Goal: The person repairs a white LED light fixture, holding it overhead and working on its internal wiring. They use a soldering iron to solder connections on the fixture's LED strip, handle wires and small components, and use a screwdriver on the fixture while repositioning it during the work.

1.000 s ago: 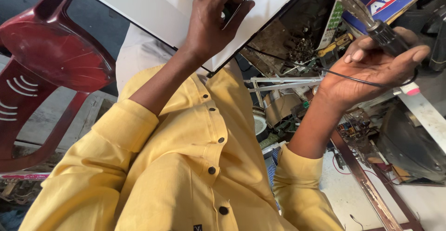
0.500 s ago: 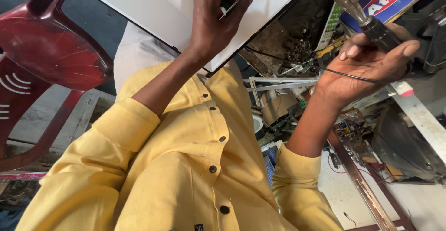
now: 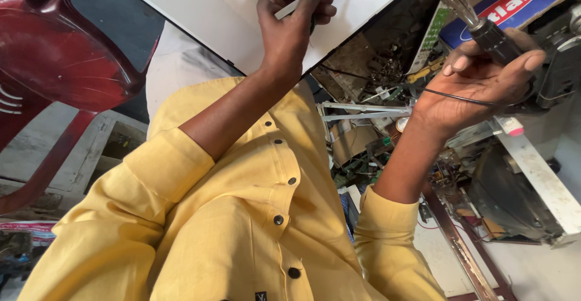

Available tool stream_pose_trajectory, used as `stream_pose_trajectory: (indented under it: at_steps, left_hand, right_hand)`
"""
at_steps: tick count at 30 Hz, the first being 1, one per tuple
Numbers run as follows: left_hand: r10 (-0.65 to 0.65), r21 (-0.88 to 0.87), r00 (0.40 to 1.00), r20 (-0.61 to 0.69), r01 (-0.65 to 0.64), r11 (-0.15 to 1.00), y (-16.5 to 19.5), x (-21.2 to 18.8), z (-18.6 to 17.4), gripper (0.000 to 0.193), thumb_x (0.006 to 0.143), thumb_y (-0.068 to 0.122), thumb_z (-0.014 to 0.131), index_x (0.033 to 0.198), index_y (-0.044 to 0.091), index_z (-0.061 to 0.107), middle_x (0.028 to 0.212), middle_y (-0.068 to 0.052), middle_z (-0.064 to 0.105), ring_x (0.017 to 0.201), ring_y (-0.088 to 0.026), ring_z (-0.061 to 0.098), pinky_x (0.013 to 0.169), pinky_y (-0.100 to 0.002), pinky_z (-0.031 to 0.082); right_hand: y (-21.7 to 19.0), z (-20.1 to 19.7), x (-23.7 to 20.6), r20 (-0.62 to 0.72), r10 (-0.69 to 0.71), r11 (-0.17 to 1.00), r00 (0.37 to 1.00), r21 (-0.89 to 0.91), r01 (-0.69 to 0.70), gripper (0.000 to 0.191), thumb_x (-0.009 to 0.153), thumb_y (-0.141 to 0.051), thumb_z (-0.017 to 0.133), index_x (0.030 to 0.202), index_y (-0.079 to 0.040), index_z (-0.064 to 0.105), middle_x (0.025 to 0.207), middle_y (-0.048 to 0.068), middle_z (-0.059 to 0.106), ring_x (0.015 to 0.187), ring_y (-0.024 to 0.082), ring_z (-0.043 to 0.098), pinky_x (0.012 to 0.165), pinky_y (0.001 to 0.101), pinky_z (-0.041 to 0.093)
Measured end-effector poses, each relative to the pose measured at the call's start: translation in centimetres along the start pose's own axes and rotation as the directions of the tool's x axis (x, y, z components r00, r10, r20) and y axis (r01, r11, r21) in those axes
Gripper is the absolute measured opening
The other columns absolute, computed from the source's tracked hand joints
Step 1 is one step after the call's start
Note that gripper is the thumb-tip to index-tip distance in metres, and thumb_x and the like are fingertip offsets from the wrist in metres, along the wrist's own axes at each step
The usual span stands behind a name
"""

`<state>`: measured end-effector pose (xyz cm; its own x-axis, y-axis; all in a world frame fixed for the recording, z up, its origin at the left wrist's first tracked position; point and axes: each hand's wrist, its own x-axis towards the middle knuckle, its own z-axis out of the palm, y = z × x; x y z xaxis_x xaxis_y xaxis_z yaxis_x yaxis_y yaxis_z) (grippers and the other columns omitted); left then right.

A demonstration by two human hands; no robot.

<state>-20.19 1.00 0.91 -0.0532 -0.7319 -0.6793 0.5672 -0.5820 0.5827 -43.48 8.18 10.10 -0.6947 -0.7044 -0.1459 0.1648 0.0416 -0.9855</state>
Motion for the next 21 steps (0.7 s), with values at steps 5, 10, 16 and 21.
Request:
stream_pose_trajectory:
  at_steps: [5,10,16,21]
  left_hand:
    - [-0.031,-0.047,0.999,-0.007,0.031,0.998,0.8,0.2,-0.9,0.027,0.097,0.018,0.074,0.089,0.002,0.054,0.089,-0.017,0.074,0.079,-0.021,0.075,0.077,-0.038,0.063]
    - [-0.005,-0.073,0.999,-0.032,0.002,0.997,1.3,0.3,-1.6,0.027,0.098,0.017,0.074,0.09,0.002,0.054,0.09,-0.018,0.073,0.078,-0.022,0.074,0.078,-0.039,0.062]
    - [-0.012,-0.091,0.997,-0.075,0.005,0.996,1.4,0.3,-1.9,0.026,0.097,0.018,0.074,0.091,0.001,0.055,0.09,-0.018,0.074,0.078,-0.021,0.074,0.078,-0.039,0.063]
    - [0.011,-0.078,0.997,-0.076,-0.017,0.997,1.5,0.2,-2.2,0.028,0.097,0.02,0.075,0.091,0.001,0.056,0.091,-0.018,0.074,0.08,-0.021,0.075,0.079,-0.039,0.063]
  right_hand:
    - [0.3,1.6,-0.2,0.024,-0.012,1.0,1.0,-0.026,0.013,0.052,0.112,-0.049,0.059,0.1,0.002,0.061,0.078,0.019,0.064,0.058,0.021,0.053,0.048,0.0294,0.038]
    - [0.6,2.7,-0.6,0.044,-0.001,0.999,0.999,-0.042,0.003,0.056,0.112,-0.05,0.058,0.102,0.004,0.062,0.08,0.02,0.064,0.059,0.021,0.053,0.049,0.03,0.037]
    - [0.7,3.3,-0.9,0.043,0.016,0.999,0.999,-0.037,-0.014,0.055,0.112,-0.05,0.058,0.101,0.004,0.063,0.079,0.019,0.064,0.059,0.02,0.052,0.05,0.0295,0.037]
    - [0.7,3.8,-1.2,0.051,0.004,0.998,0.999,-0.058,-0.001,0.054,0.113,-0.049,0.057,0.108,0.004,0.063,0.081,0.019,0.065,0.06,0.02,0.052,0.05,0.0295,0.037]
